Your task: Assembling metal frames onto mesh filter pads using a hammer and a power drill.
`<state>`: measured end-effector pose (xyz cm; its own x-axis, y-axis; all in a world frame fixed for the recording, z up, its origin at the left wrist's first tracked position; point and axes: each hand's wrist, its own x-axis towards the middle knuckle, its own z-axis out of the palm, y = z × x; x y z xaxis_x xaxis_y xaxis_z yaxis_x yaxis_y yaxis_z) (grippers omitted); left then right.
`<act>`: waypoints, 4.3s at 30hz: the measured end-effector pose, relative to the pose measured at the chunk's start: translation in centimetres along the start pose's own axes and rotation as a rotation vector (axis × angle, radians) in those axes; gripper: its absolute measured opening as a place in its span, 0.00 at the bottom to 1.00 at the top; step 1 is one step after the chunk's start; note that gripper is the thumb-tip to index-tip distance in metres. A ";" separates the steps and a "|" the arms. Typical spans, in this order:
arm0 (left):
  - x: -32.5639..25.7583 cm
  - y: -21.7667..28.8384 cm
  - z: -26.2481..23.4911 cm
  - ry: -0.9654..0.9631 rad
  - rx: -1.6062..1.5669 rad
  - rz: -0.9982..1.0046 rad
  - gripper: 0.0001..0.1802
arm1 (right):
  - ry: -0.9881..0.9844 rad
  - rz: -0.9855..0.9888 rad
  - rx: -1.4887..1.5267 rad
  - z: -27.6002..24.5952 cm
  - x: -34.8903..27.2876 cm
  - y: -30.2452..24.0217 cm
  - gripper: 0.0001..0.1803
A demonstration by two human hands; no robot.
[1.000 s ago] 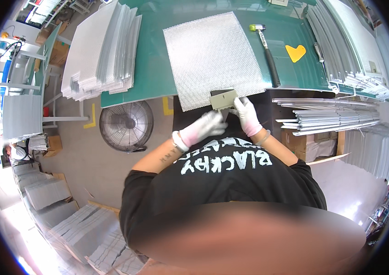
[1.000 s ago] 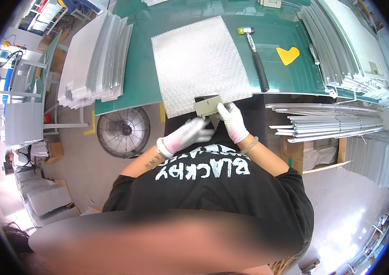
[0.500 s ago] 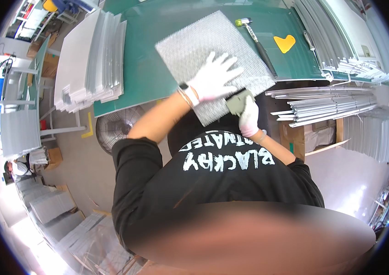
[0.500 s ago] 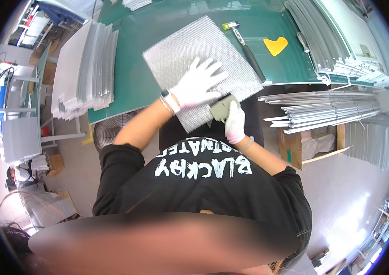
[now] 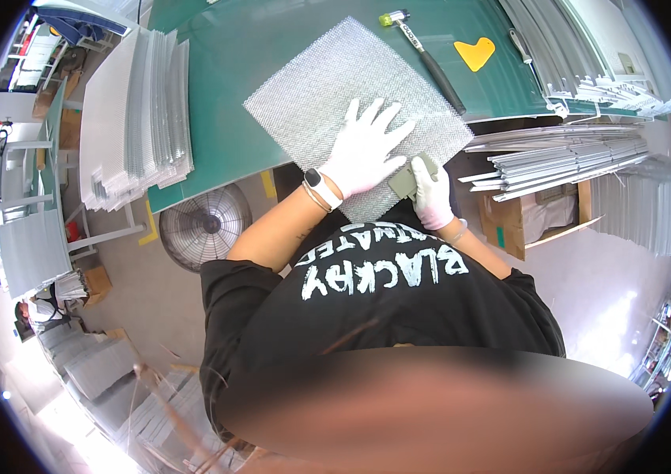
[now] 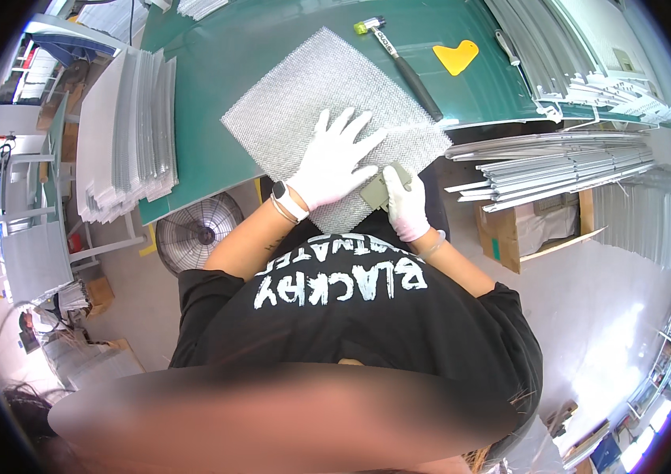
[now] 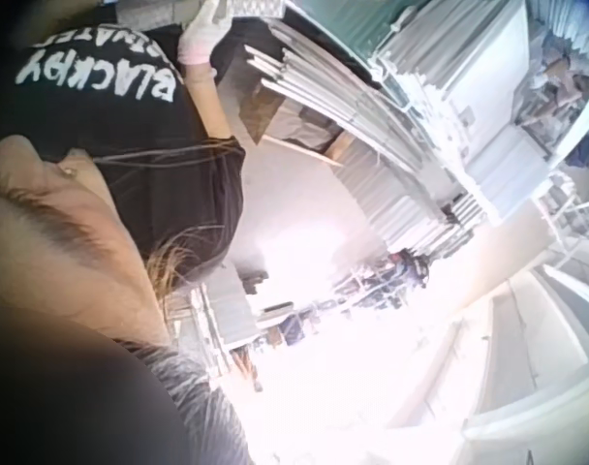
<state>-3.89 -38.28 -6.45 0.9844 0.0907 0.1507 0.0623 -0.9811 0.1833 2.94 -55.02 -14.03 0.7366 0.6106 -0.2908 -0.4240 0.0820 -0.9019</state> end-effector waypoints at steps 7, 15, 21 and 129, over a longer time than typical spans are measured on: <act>0.3 0.6 -0.1 0.020 -0.034 0.006 0.33 | 0.068 -0.200 -0.159 -0.3 1.2 1.6 0.12; -0.2 -0.6 0.0 -0.021 -0.012 0.036 0.35 | 0.027 0.010 0.015 1.4 0.4 0.2 0.09; -0.3 0.5 -0.5 -0.027 -0.046 -0.009 0.39 | 0.073 0.032 0.164 0.7 0.2 0.3 0.14; -1.9 -7.0 -2.3 -0.013 0.156 -0.065 0.33 | -0.402 -0.081 -0.390 5.5 14.5 -10.9 0.09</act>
<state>-6.62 -31.21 -5.78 0.9795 0.1535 0.1306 0.1497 -0.9880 0.0386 15.34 -42.76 -6.69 0.4677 0.8727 -0.1404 -0.0921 -0.1099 -0.9897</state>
